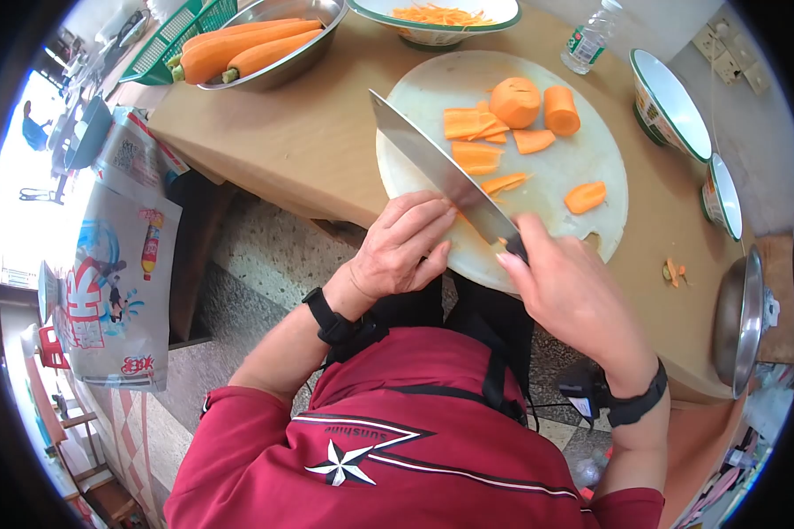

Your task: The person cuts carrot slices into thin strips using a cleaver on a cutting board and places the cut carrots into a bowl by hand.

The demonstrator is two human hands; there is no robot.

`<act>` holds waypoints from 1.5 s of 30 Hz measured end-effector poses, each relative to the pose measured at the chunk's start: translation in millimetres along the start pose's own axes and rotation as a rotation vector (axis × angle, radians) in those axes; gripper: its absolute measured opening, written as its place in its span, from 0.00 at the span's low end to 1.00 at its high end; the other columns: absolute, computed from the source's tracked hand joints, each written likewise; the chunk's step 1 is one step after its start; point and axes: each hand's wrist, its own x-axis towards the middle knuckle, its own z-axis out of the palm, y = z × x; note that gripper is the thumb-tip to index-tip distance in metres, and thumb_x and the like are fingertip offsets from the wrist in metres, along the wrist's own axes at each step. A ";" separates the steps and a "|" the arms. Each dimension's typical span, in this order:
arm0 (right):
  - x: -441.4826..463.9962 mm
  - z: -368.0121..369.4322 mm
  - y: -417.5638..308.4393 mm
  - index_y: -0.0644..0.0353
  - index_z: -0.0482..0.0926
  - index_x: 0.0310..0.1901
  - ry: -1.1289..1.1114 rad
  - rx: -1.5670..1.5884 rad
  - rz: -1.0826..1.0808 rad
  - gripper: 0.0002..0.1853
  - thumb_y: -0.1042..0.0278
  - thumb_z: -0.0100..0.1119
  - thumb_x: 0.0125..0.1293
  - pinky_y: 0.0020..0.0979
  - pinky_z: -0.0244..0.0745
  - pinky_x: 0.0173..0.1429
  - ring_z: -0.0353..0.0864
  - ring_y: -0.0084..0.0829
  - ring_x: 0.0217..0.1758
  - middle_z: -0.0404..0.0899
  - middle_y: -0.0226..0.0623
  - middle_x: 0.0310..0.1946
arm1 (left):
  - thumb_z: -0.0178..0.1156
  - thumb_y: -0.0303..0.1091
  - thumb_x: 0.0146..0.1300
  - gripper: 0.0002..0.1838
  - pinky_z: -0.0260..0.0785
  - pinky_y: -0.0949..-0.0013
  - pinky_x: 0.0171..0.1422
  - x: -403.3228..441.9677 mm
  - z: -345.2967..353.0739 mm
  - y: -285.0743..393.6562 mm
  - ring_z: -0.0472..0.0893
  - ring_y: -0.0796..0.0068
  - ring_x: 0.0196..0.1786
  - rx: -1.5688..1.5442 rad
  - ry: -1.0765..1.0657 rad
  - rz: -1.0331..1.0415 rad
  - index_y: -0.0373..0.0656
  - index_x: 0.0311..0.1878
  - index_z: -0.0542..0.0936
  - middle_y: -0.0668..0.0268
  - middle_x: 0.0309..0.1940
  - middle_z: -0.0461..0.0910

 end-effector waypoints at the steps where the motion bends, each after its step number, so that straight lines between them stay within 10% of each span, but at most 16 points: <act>1: 7.4 3.9 0.8 0.66 0.69 0.49 0.010 0.024 -0.001 0.15 0.63 0.57 0.71 0.55 0.70 0.41 0.79 0.61 0.37 0.79 0.59 0.28 | 0.65 0.25 0.54 0.18 0.75 0.58 0.57 0.0 -0.1 0.3 0.80 0.52 0.52 0.004 -0.001 -0.004 0.28 0.49 0.81 0.52 0.47 0.79; 14: -2.7 2.2 53.2 0.66 0.75 0.50 0.208 0.288 -0.054 0.15 0.61 0.57 0.71 0.43 0.73 0.32 0.82 0.48 0.26 0.80 0.48 0.22 | 0.65 0.24 0.55 0.17 0.75 0.59 0.58 7.4 -3.7 6.7 0.80 0.54 0.52 0.009 -0.053 -0.068 0.31 0.49 0.82 0.55 0.47 0.80; 19: -15.3 5.9 83.2 0.65 0.76 0.54 0.160 0.928 0.066 0.14 0.66 0.58 0.72 0.20 0.63 0.20 0.66 0.12 0.15 0.71 0.23 0.19 | 0.66 0.22 0.56 0.20 0.76 0.58 0.55 25.9 -17.5 7.2 0.80 0.53 0.50 0.004 -0.253 -0.161 0.38 0.54 0.81 0.56 0.48 0.79; 45: -25.5 18.1 148.1 0.64 0.74 0.52 0.275 1.384 0.017 0.14 0.68 0.63 0.69 0.21 0.66 0.19 0.70 0.18 0.15 0.71 0.27 0.20 | 0.66 0.27 0.61 0.11 0.75 0.61 0.46 80.2 3.9 20.4 0.82 0.58 0.38 0.004 -0.515 -0.301 0.39 0.48 0.83 0.58 0.37 0.79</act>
